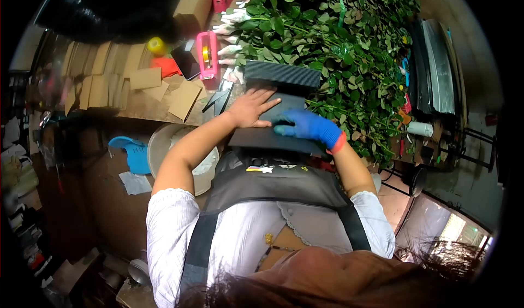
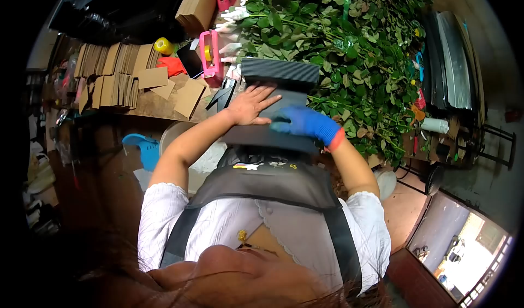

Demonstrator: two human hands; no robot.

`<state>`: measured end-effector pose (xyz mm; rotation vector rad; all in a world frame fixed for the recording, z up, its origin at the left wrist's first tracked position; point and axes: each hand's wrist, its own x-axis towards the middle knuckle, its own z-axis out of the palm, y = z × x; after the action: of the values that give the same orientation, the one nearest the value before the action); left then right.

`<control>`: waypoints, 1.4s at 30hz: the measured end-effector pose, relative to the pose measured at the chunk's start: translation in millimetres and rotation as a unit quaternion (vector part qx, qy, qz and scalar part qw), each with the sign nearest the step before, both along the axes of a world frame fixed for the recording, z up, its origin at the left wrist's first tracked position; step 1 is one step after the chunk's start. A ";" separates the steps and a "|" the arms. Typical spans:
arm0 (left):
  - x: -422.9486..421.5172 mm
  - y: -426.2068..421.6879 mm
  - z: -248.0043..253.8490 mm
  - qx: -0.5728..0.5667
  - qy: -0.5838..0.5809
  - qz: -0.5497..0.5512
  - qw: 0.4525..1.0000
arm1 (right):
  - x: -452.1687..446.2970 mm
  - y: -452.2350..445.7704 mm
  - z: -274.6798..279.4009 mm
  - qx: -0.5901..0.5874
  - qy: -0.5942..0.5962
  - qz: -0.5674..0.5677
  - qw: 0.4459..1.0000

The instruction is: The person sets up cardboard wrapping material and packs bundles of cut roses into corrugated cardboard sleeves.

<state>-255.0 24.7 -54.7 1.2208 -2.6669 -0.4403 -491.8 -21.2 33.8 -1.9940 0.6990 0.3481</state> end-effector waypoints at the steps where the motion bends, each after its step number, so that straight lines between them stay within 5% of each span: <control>1: 0.8 0.5 1.0 -0.004 -0.007 -0.002 1.000 | 1.4 8.2 10.5 0.090 -0.071 -0.028 0.993; 4: -1.1 1.5 -7.8 -0.012 0.001 0.011 1.000 | 14.2 46.7 -6.6 -0.220 -0.108 0.049 0.968; 7: -2.2 -0.4 -11.8 -0.034 0.002 0.009 0.999 | 25.1 60.9 -34.7 -0.312 0.043 0.049 0.948; 10: 0.1 2.7 -5.3 -0.036 -0.005 0.012 0.999 | 33.4 47.6 -18.2 -0.219 -0.035 0.034 0.974; 12: 1.3 -1.1 -35.6 -0.109 0.049 0.014 0.993 | 62.3 35.7 -1.1 -0.017 -0.169 -0.049 0.984; 16: -12.7 -1.4 -47.1 -0.218 0.131 0.061 0.965 | 172.3 21.3 -24.6 -0.172 -0.320 0.002 0.932; 19: -9.3 -1.9 -59.8 -0.194 0.134 0.056 0.970 | 261.9 9.8 -73.2 -0.323 -0.284 0.177 0.885; 22: -4.3 -2.3 -46.5 -0.165 0.138 0.037 0.976 | 310.1 17.4 -122.2 -0.444 -0.179 0.237 0.845; 26: -7.8 -3.3 -54.0 -0.153 0.149 0.051 0.976 | 307.9 10.3 -130.6 -0.415 -0.151 0.298 0.846; 29: -9.5 -2.6 -58.8 -0.148 0.181 0.058 0.971 | 282.2 3.9 -86.2 -0.410 -0.138 0.260 0.863; 33: -13.0 1.4 -59.2 -0.053 0.250 0.041 0.966 | 197.4 -7.6 -3.8 -0.363 -0.308 0.008 0.879; 34: -22.6 4.6 -98.2 -0.015 0.285 0.052 0.957 | 169.7 -6.2 2.6 -0.335 -0.313 -0.055 0.887; 35: -11.8 11.4 -89.1 -0.090 0.195 0.066 0.974 | 141.6 -6.4 8.5 -0.308 -0.316 -0.117 0.890; 37: 3.4 -6.7 -61.5 0.044 0.029 -0.080 0.995 | 80.2 -6.0 -2.7 -0.086 -0.222 -0.221 0.946; 38: -5.0 -0.9 -48.8 -0.007 0.215 0.036 0.976 | 59.1 -3.4 1.2 0.080 -0.162 -0.299 0.937; 39: -0.5 -1.3 -23.6 0.079 0.199 0.035 0.976 | 38.7 -0.8 -13.2 0.185 -0.139 -0.345 0.909; 41: -1.7 -1.3 -34.5 -0.071 0.114 0.022 0.991 | 16.2 3.7 -34.1 0.154 -0.083 -0.359 0.917; 42: -1.4 -1.5 -36.2 -0.060 0.126 0.017 0.990 | 12.7 3.1 -42.6 0.131 -0.064 -0.349 0.926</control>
<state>-256.4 23.2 -90.9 1.0960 -2.4182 -0.3927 -479.2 -18.1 -8.8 -1.3869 1.1514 -0.1154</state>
